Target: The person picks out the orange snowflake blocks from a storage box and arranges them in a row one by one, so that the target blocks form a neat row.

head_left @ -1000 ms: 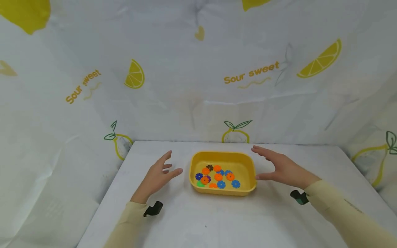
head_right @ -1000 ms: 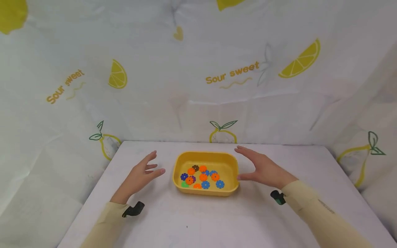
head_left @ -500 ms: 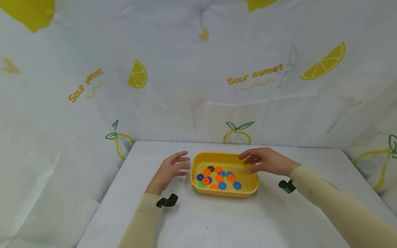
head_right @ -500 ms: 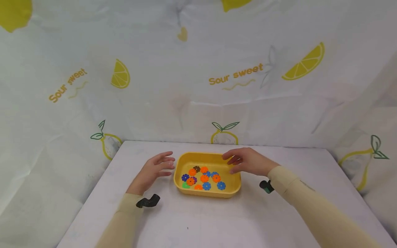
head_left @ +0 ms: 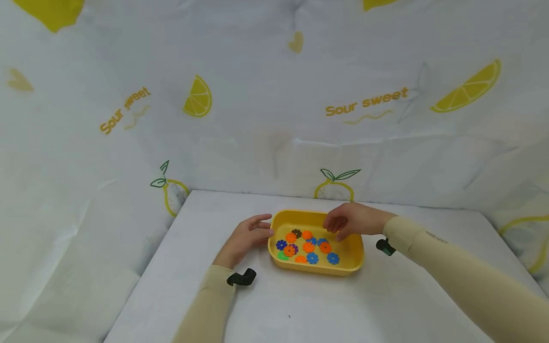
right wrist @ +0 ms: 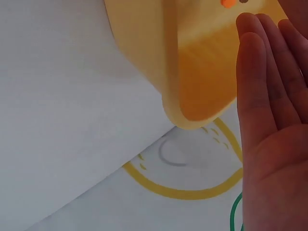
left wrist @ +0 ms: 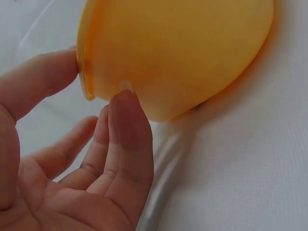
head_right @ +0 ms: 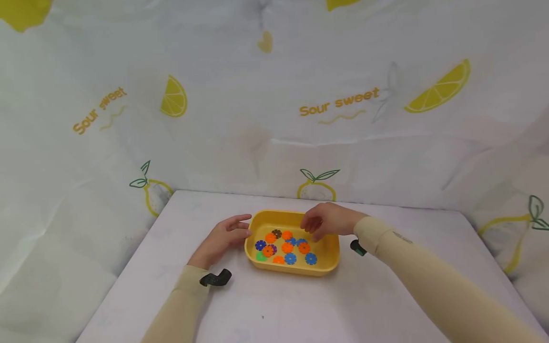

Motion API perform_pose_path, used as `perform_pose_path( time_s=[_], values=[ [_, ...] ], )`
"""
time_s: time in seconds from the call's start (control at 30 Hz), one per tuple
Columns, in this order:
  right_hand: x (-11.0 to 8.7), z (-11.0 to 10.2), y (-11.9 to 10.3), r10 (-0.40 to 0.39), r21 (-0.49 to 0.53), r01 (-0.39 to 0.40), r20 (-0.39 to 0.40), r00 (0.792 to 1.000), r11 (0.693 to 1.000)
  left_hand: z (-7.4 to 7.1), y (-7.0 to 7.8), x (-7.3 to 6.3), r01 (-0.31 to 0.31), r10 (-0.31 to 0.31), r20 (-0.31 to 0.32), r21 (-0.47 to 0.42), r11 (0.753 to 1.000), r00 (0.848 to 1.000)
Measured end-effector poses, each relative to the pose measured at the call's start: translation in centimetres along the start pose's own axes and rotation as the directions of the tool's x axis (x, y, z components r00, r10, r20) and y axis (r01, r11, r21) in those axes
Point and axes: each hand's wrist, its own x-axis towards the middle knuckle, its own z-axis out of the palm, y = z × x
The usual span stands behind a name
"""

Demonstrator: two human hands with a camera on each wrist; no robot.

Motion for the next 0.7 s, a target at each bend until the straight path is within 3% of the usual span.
perform_pose_path(
  time_s=[0.47,0.7],
  values=[
    [2.4,1.6,-1.3,0.046,-0.128,-0.03,0.122,0.992,0.991,0.0,-0.6,0.6,0.014,-0.012,0.029,-0.052,0.999,1.0],
    [3.4,2.6,-1.4,0.125,-0.187,-0.099,0.135,0.983,0.977,-0.1,-0.9,0.7,0.012,-0.01,0.028,-0.059,0.998,1.0]
  ],
)
